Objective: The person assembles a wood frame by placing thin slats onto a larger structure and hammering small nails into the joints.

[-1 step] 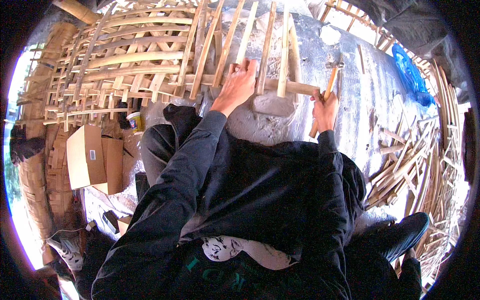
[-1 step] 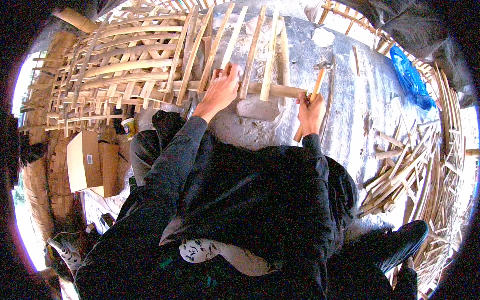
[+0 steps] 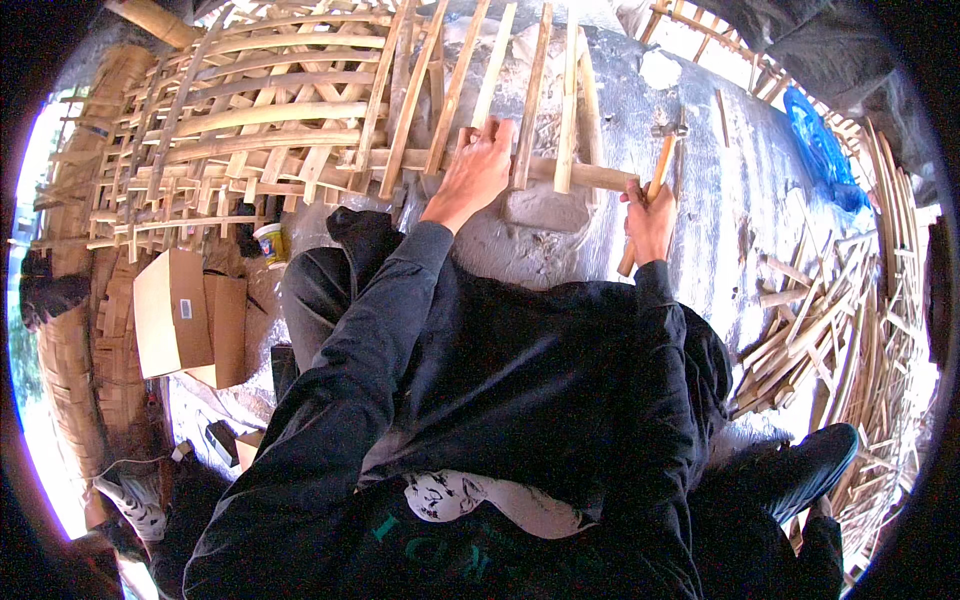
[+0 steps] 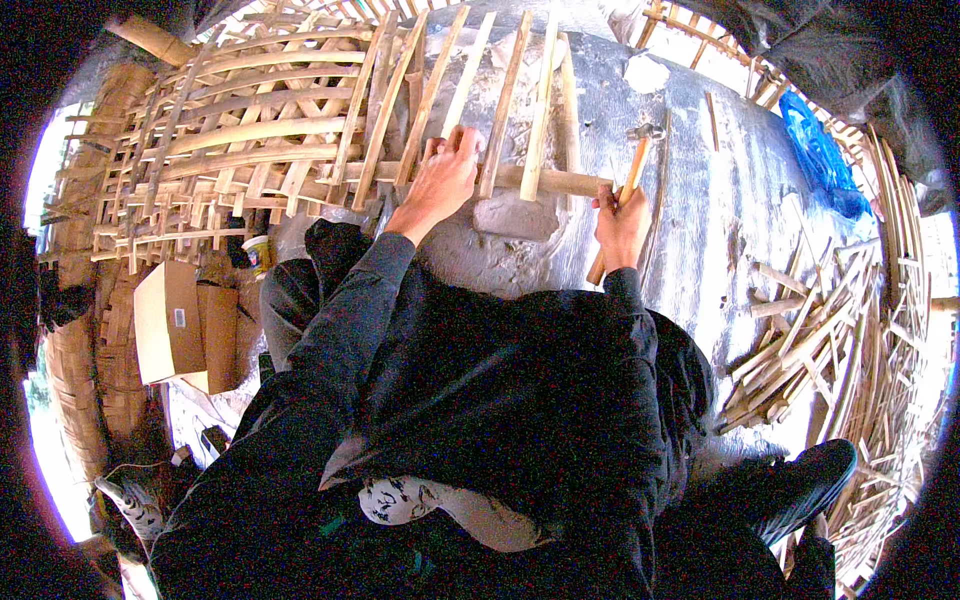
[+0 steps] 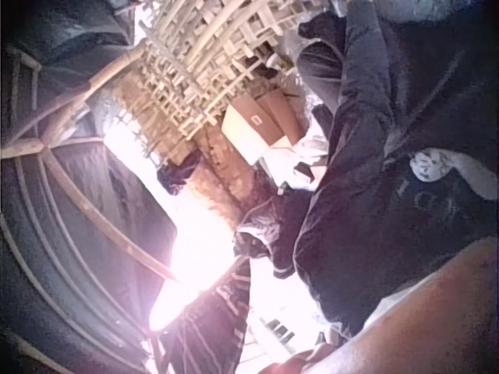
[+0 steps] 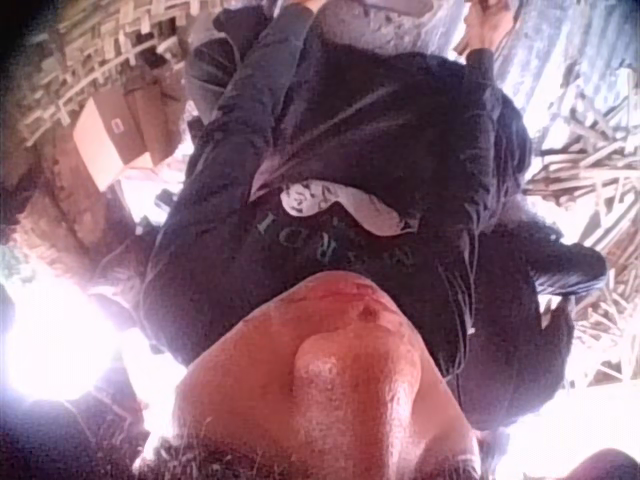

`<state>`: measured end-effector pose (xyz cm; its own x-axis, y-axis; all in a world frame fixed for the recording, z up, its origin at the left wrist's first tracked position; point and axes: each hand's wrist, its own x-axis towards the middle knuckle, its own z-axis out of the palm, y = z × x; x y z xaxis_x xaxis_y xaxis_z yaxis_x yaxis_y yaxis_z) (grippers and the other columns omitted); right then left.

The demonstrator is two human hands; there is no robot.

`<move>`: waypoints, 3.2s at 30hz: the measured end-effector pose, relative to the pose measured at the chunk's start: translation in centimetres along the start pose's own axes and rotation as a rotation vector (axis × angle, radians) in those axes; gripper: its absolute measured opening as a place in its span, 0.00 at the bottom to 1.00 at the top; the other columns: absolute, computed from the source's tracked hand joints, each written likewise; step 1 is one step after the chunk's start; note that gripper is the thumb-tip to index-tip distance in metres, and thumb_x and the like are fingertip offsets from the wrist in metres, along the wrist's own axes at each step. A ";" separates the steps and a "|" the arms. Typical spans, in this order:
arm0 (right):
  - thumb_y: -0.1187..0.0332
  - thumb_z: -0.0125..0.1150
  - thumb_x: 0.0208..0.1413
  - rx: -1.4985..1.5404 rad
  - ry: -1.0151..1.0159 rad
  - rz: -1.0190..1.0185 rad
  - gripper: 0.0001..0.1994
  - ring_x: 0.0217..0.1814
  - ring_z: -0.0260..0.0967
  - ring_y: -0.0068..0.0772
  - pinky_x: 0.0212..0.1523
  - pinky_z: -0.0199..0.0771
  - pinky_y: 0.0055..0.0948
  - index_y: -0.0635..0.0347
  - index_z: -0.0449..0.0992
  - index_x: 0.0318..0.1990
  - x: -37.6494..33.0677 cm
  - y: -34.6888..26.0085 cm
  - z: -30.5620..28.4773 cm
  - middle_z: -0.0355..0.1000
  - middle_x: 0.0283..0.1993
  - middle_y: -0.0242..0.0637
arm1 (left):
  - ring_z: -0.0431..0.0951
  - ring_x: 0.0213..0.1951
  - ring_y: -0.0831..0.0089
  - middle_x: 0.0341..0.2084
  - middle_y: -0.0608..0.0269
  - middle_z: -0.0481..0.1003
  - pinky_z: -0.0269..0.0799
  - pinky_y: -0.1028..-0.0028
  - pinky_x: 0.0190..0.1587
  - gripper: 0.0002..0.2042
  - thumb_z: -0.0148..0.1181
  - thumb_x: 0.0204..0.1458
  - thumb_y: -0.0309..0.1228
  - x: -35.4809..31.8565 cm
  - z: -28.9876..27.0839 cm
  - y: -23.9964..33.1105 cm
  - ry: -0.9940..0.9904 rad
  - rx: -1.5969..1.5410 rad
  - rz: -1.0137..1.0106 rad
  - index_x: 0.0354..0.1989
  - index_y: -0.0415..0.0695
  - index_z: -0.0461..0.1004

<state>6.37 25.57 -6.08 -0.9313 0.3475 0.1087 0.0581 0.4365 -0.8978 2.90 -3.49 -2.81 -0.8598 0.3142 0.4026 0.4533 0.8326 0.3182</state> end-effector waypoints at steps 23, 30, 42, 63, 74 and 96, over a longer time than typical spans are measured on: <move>0.69 0.62 0.63 -0.106 0.037 -0.002 0.09 0.12 0.62 0.20 0.12 0.60 0.26 0.66 0.71 0.36 -0.4 2.5 -1.0 0.76 0.24 0.36 | 0.79 0.41 0.43 0.49 0.41 0.70 0.79 0.52 0.43 0.22 0.52 0.53 0.19 8.6 1.9 4.7 -0.081 -0.213 0.023 0.58 0.42 0.68; 0.69 0.61 0.64 0.063 -0.045 0.022 0.10 0.13 0.61 0.18 0.12 0.59 0.23 0.66 0.68 0.38 -1.4 0.8 0.2 0.76 0.27 0.36 | 0.80 0.36 0.33 0.52 0.07 0.59 0.81 0.50 0.37 0.27 0.49 0.49 0.14 12.2 7.5 2.7 0.030 -0.166 -0.116 0.62 0.32 0.62; 0.64 0.67 0.58 0.107 0.011 0.108 0.14 0.28 0.79 0.38 0.31 0.75 0.36 0.64 0.69 0.32 -1.6 0.5 -0.4 0.78 0.24 0.41 | 0.74 0.43 0.32 0.49 0.27 0.60 0.75 0.49 0.46 0.28 0.52 0.45 0.14 10.5 8.0 5.1 0.211 -0.290 -0.184 0.60 0.35 0.61; 0.70 0.67 0.54 0.001 0.015 0.086 0.11 0.30 0.79 0.47 0.33 0.75 0.40 0.65 0.70 0.31 -2.2 -0.9 -1.0 0.77 0.25 0.45 | 0.71 0.47 0.38 0.42 0.36 0.65 0.69 0.48 0.47 0.20 0.55 0.41 0.13 9.4 7.7 5.2 0.141 -0.325 -0.162 0.46 0.34 0.66; 0.66 0.65 0.59 -0.084 -0.001 0.074 0.13 0.28 0.79 0.48 0.33 0.76 0.40 0.65 0.71 0.31 -2.7 -2.7 -1.5 0.78 0.24 0.46 | 0.75 0.43 0.43 0.37 0.40 0.71 0.74 0.51 0.44 0.18 0.53 0.43 0.13 9.3 6.5 5.2 0.163 -0.335 -0.185 0.46 0.34 0.65; 0.60 0.56 0.68 -0.078 -0.121 0.088 0.19 0.18 0.75 0.34 0.21 0.69 0.34 0.65 0.69 0.28 -8.6 -7.1 -3.6 0.72 0.17 0.41 | 0.79 0.40 0.79 0.35 0.66 0.78 0.77 0.78 0.44 0.11 0.64 0.56 0.19 1.7 0.4 4.9 -0.097 -1.109 -0.219 0.43 0.42 0.68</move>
<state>15.25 22.50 0.88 -0.9576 0.2869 -0.0256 0.1650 0.4736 -0.8651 3.56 1.30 -0.85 -0.9391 0.2854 0.1917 0.2075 0.0260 0.9779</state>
